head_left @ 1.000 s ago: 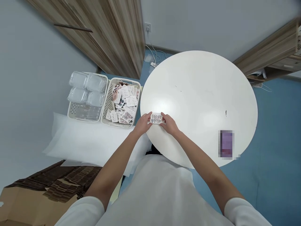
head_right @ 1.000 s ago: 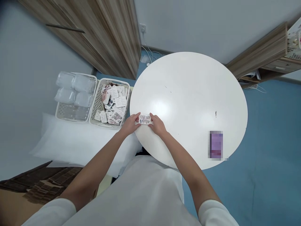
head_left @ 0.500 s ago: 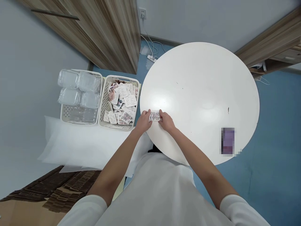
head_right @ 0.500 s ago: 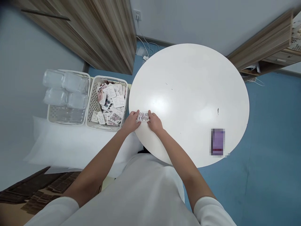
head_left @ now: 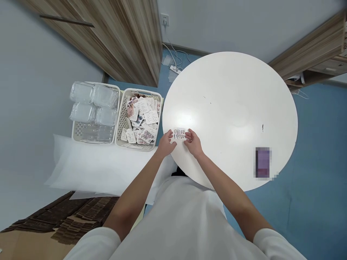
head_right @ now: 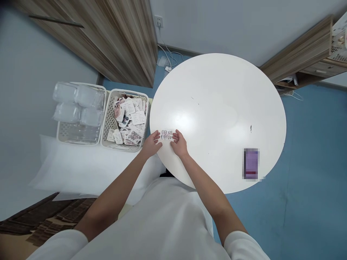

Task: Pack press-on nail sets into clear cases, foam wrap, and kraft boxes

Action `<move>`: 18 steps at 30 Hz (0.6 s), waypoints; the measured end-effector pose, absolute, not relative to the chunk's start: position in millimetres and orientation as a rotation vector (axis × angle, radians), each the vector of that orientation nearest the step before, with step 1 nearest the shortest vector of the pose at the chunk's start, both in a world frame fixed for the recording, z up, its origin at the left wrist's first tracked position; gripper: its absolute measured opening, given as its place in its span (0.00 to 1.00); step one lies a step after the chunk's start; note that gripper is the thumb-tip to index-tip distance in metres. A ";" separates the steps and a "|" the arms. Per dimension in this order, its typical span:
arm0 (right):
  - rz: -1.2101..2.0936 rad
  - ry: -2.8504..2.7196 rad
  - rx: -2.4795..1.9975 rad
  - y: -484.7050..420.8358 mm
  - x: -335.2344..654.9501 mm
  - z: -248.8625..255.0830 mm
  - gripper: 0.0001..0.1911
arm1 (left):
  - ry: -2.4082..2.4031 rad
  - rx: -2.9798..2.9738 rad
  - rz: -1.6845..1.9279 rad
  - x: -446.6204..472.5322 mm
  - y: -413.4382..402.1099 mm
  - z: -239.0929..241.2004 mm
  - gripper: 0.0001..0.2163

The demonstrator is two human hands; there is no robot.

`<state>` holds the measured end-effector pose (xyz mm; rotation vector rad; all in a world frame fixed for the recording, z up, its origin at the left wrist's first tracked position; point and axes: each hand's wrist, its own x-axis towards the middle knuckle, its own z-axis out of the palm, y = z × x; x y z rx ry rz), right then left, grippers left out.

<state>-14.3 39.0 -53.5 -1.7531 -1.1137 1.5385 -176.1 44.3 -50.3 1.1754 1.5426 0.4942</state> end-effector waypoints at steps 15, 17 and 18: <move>1.484 -1.176 -1.772 33.7 -15.8 -56.2 0.37 | 1.503 1.162 0.508 -174.7 40.7 -49.2 0.33; 1.480 -1.190 -1.768 33.1 -15.3 -57.7 0.37 | 1.495 1.155 0.509 -173.5 39.8 -50.2 0.33; 1.479 -1.196 -1.765 33.1 -15.1 -58.4 0.38 | 1.498 1.154 0.509 -173.0 39.5 -51.1 0.33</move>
